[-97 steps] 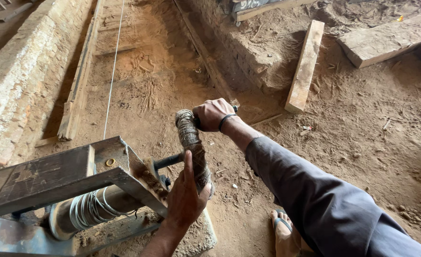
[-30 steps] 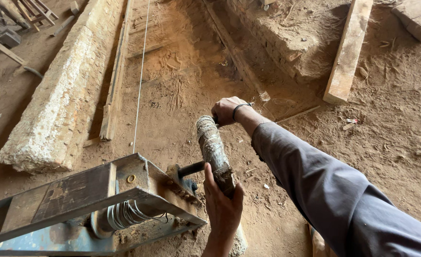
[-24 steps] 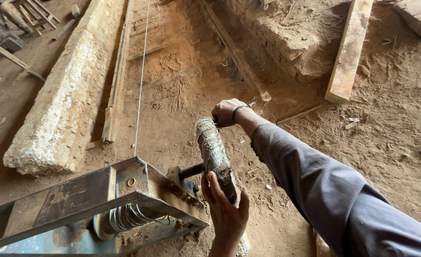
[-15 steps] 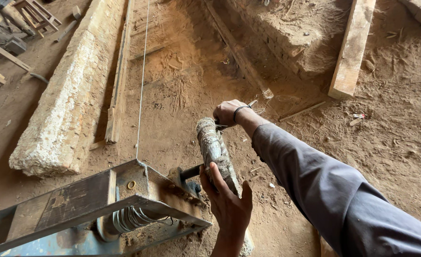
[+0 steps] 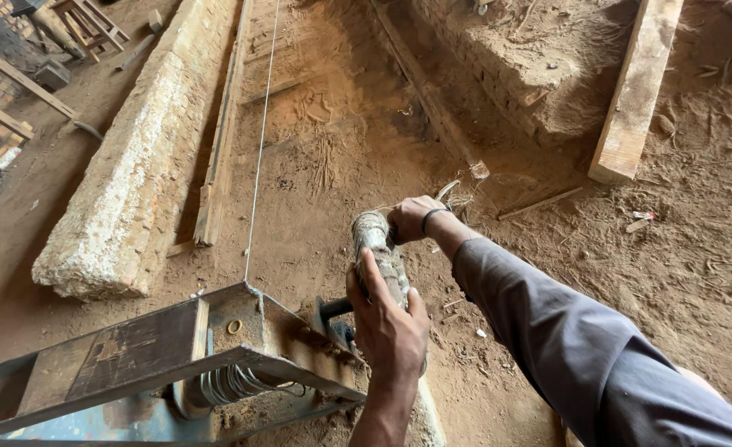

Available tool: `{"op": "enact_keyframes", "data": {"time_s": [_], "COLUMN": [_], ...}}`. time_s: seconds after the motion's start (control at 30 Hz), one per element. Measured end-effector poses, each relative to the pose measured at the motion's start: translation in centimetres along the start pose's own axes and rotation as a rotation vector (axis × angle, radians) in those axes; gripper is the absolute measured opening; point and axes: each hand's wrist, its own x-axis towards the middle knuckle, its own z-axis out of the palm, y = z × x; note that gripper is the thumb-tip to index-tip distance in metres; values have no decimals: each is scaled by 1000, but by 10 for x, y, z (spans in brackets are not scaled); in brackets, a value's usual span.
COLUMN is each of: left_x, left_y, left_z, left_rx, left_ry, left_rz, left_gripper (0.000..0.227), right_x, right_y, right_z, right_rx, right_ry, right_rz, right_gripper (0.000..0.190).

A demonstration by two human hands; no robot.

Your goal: The person operates a hand-cranked winch machine in a woodworking environment, using their hands to turn and guide a cable spool and a small roller.

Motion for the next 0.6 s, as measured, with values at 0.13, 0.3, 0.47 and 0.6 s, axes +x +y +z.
{"op": "enact_keyframes", "data": {"time_s": [0.13, 0.3, 0.47, 0.6], "left_x": [26, 54, 77, 92], "left_y": [5, 7, 10, 4], "left_z": [-3, -7, -10, -2], "left_rx": [-25, -4, 22, 107], "left_ry": [-166, -198, -330, -401], "left_rz": [-224, -218, -332, -342], "left_gripper": [89, 91, 89, 87], "right_x": [-1, -3, -6, -17], "right_y": [3, 4, 7, 0], "right_z": [21, 47, 69, 77], "right_rx": [-5, 7, 37, 55], "right_ry": [29, -23, 18, 37], "right_rz": [12, 35, 35, 68], "right_gripper": [30, 32, 26, 23]}}
